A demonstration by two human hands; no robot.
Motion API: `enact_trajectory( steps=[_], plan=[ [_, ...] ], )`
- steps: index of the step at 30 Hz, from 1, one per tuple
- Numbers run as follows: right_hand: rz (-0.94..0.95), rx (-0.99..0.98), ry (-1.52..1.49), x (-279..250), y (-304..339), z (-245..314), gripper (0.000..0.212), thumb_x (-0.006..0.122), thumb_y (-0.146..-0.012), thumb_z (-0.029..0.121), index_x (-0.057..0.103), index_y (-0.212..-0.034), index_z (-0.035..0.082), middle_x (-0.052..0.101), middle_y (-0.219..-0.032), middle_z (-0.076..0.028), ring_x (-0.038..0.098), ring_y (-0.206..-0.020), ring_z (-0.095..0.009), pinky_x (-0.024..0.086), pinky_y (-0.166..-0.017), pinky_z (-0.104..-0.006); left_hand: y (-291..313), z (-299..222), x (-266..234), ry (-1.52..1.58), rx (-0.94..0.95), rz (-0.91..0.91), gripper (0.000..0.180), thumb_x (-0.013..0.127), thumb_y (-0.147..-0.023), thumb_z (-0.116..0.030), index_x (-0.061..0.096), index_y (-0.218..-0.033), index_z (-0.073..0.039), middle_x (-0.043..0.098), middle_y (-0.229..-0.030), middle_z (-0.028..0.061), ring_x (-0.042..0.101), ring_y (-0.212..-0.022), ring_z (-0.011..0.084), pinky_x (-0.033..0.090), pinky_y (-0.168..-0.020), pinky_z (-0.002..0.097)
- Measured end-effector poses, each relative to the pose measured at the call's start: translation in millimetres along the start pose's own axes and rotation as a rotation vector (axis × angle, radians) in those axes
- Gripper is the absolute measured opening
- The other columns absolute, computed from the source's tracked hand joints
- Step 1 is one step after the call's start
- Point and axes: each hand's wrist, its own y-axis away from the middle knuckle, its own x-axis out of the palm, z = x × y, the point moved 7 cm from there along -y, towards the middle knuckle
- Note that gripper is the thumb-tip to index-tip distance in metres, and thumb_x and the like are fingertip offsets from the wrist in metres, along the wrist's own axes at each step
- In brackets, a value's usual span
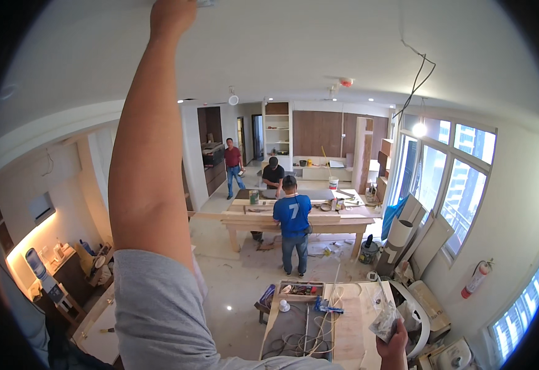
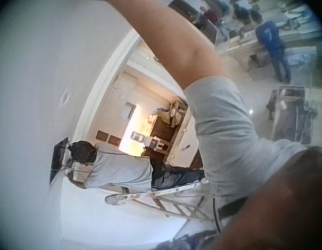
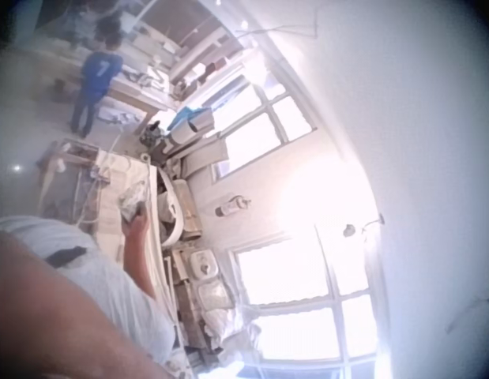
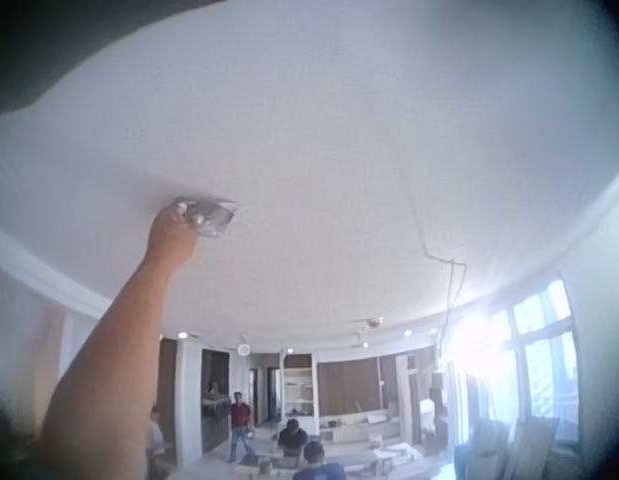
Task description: Using a putty knife to apply plaster or joint compound to a ceiling around a light fixture or electrical point.
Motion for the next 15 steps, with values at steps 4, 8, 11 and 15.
enact_trajectory(
  steps=[4, 8, 11, 15],
  plan=[
    [-0.081, 0.07, -0.121, 5.8, 8.0, 0.8, 0.036, 0.041, -0.098, 0.032, 0.055, -0.122, 0.01, 0.063, -0.115, -0.006, 0.062, -0.105, -0.024, 0.05, -0.09, -0.0409, 2.6, -19.5, -4.1, -0.13, 0.063, 0.015, 0.035, 0.055, -0.091, -0.023, 0.06, -0.115, 0.003, 0.064, -0.108, 0.025, 0.059, -0.105, 0.0398, 0.046, -0.092, 0.0445],
    [-0.114, 0.065, -0.117, 6.1, 12.2, 7.2, 0.036, 0.041, -0.098, 0.033, 0.057, -0.121, 0.01, 0.064, -0.113, -0.005, 0.063, -0.103, -0.024, 0.051, -0.088, -0.0422, -1.1, -39.2, -24.2, -0.107, 0.057, -0.026, 0.033, 0.055, -0.09, -0.02, 0.061, -0.114, 0.002, 0.064, -0.109, 0.023, 0.058, -0.106, 0.0383, 0.046, -0.093, 0.0444],
    [-0.128, 0.074, -0.102, -2.0, 15.2, 8.9, 0.036, 0.041, -0.098, 0.034, 0.057, -0.121, 0.01, 0.064, -0.112, -0.005, 0.063, -0.102, -0.024, 0.051, -0.088, -0.0426, -0.2, -45.5, -16.6, -0.24, 0.131, 0.072, 0.031, 0.054, -0.091, -0.018, 0.061, -0.114, 0.001, 0.064, -0.109, 0.0214, 0.059, -0.106, 0.0374, 0.046, -0.093, 0.0438],
    [-0.166, 0.073, -0.125, 12.2, 26.4, 16.5, 0.031, 0.042, -0.099, 0.029, 0.059, -0.113, 0.008, 0.067, -0.105, -0.004, 0.065, -0.096, -0.021, 0.052, -0.085, -0.035, 7.6, -47.8, -28.7, -0.301, 0.155, -0.04, 0.03, 0.052, -0.091, -0.016, 0.061, -0.116, -0.001, 0.063, -0.112, 0.0211, 0.059, -0.106, 0.0363, 0.046, -0.094, 0.0435]
  ],
)
